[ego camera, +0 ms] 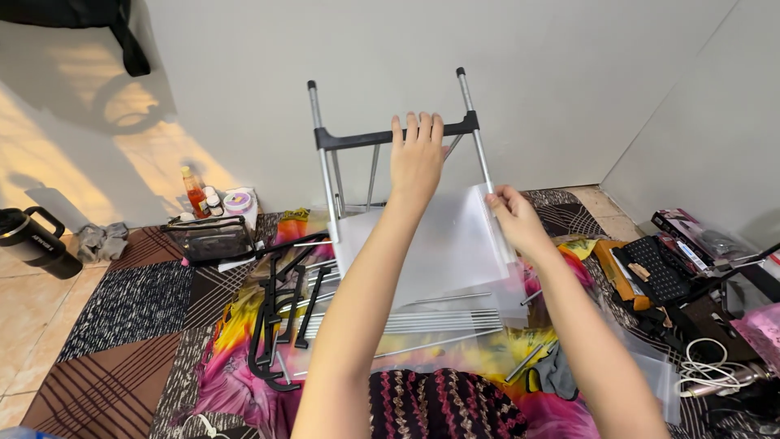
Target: The person assembles a metal-framed furniture piece by connecting rods and plastic connectors on a patterned floor. They insert rods into corner joints, align crossbars, and secure the frame into a rectangular structure.
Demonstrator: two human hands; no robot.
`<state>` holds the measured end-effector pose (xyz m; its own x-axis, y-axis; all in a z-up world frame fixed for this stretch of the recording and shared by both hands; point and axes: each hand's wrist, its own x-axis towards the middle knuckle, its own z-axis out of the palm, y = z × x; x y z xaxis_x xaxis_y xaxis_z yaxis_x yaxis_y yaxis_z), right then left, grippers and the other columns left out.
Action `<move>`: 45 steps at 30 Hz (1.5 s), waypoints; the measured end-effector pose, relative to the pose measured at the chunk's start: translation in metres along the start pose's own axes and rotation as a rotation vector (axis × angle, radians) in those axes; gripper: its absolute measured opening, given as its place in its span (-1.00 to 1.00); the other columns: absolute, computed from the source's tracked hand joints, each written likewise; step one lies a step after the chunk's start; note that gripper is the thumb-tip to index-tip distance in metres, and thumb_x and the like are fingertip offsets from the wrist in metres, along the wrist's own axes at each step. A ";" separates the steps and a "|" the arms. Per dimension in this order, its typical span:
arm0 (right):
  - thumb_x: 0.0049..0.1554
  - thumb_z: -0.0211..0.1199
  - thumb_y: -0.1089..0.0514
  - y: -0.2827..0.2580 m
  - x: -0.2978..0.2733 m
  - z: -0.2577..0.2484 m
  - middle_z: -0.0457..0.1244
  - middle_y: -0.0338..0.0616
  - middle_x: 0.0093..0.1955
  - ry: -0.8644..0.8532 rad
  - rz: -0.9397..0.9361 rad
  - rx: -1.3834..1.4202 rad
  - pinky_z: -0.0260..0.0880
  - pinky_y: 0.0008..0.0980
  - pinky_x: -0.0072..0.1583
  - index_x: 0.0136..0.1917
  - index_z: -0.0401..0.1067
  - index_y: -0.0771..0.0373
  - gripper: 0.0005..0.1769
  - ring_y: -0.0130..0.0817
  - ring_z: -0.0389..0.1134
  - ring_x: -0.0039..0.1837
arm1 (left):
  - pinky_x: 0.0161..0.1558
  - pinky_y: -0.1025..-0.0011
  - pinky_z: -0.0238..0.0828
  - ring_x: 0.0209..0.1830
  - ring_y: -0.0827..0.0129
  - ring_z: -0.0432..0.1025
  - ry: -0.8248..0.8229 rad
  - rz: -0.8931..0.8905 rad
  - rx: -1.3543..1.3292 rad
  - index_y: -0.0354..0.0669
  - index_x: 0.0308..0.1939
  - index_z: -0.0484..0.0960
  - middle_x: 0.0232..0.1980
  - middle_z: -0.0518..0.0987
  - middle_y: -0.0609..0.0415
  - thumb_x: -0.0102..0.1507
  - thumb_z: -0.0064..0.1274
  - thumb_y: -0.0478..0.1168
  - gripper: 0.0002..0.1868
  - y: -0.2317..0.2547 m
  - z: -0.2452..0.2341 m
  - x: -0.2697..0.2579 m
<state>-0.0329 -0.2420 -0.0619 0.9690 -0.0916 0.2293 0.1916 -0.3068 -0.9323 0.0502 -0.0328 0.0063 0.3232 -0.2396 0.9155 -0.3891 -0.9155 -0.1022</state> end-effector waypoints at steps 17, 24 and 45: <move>0.22 0.20 -0.02 -0.003 -0.071 -0.028 0.38 -0.22 -0.02 -0.065 0.147 0.197 0.36 -0.51 0.03 0.23 0.39 0.35 -0.55 -0.54 0.35 -0.02 | 0.16 -0.02 0.31 -0.07 0.09 0.49 -0.293 -0.098 0.041 0.00 0.00 0.51 -0.16 0.58 0.05 0.29 0.07 -0.09 -0.77 -0.007 0.057 0.019; 0.27 0.18 -0.12 -0.007 -0.056 -0.046 0.34 -0.07 0.09 0.163 0.001 -0.175 0.30 -0.33 0.10 0.28 0.36 0.39 -0.45 -0.32 0.31 0.10 | 0.46 0.05 0.15 0.05 -0.03 0.47 -0.191 -0.012 -0.443 -0.17 0.06 0.53 -0.09 0.49 -0.12 0.26 0.09 -0.35 -0.73 -0.009 0.059 0.018; 0.40 -0.12 0.04 -0.035 0.096 0.004 0.35 0.15 0.06 -0.013 0.120 0.350 0.58 -0.11 0.17 0.12 0.24 0.34 -0.70 -0.08 0.46 0.12 | -0.21 -0.07 0.52 -0.25 -0.24 0.58 -0.539 -0.692 -0.237 -0.39 0.05 0.39 -0.28 0.64 -0.31 0.38 -0.05 0.01 -0.54 -0.067 -0.102 -0.099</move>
<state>0.0540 -0.2361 -0.0089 0.9894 -0.0941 0.1109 0.1158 0.0485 -0.9921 -0.0443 0.0852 -0.0381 0.8874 0.1656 0.4303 -0.1059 -0.8352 0.5397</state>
